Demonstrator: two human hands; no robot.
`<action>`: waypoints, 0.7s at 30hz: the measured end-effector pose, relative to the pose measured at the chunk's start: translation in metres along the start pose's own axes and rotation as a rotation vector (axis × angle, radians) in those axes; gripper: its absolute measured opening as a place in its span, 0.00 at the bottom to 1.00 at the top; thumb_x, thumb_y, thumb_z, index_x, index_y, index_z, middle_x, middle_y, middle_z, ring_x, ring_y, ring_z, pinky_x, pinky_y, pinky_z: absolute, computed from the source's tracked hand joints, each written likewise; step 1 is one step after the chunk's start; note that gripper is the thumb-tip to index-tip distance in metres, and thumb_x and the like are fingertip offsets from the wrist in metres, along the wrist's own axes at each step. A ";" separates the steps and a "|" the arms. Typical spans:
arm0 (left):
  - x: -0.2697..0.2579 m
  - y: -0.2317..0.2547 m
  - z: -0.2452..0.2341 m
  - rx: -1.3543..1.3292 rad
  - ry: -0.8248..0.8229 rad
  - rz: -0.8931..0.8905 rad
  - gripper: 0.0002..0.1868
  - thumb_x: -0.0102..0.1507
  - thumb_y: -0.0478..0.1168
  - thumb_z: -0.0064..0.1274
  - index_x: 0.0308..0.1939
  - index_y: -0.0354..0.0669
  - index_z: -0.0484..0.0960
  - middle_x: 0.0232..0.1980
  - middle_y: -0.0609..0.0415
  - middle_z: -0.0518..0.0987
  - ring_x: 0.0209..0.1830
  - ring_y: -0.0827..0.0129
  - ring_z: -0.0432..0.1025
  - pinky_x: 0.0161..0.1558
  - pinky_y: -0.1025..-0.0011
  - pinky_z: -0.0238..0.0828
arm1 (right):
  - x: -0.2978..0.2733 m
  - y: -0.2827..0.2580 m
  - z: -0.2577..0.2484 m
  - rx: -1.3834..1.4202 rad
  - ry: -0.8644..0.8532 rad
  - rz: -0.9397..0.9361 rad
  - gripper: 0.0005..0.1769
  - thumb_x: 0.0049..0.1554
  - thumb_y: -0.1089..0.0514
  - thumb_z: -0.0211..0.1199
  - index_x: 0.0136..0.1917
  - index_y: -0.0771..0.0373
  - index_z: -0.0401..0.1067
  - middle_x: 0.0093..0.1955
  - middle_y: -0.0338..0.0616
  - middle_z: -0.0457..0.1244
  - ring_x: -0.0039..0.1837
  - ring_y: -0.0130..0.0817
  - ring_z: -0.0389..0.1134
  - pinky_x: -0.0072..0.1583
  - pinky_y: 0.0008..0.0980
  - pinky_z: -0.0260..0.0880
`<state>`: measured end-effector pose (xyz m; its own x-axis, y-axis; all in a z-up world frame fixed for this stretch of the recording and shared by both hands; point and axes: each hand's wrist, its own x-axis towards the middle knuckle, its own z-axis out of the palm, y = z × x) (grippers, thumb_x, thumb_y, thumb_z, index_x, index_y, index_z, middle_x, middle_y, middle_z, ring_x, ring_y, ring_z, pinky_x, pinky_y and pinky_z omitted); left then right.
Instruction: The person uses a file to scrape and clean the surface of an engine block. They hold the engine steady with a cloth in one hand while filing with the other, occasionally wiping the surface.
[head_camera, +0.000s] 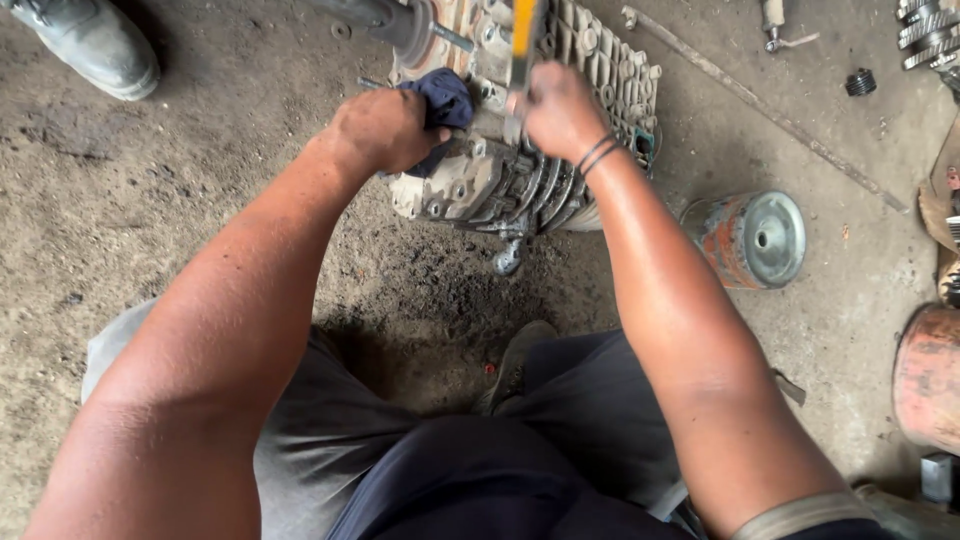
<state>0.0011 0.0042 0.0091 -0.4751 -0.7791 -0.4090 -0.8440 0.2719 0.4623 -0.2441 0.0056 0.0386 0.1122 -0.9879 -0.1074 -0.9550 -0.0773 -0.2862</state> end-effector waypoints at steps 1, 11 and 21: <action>-0.001 0.000 0.000 0.001 0.005 0.007 0.27 0.73 0.61 0.41 0.52 0.41 0.81 0.42 0.48 0.83 0.44 0.61 0.79 0.59 0.58 0.73 | 0.006 0.001 -0.002 0.019 0.024 0.022 0.11 0.62 0.57 0.66 0.40 0.66 0.74 0.34 0.46 0.65 0.37 0.38 0.68 0.43 0.43 0.71; -0.001 0.000 0.002 0.025 0.031 0.031 0.29 0.72 0.62 0.42 0.52 0.39 0.82 0.44 0.47 0.83 0.46 0.61 0.79 0.59 0.58 0.72 | 0.013 -0.006 0.002 -0.140 -0.001 -0.081 0.14 0.64 0.58 0.62 0.38 0.66 0.72 0.33 0.48 0.65 0.35 0.37 0.67 0.43 0.43 0.70; -0.002 0.002 -0.002 0.048 0.077 0.056 0.28 0.71 0.61 0.45 0.52 0.39 0.82 0.45 0.47 0.82 0.47 0.61 0.77 0.59 0.58 0.71 | 0.015 -0.007 0.005 -0.156 -0.080 -0.049 0.08 0.61 0.67 0.56 0.40 0.65 0.72 0.34 0.43 0.62 0.36 0.34 0.66 0.42 0.34 0.72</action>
<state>0.0014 0.0054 0.0122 -0.5031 -0.8025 -0.3207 -0.8283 0.3420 0.4437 -0.2340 -0.0085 0.0339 0.1754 -0.9690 -0.1742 -0.9781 -0.1514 -0.1425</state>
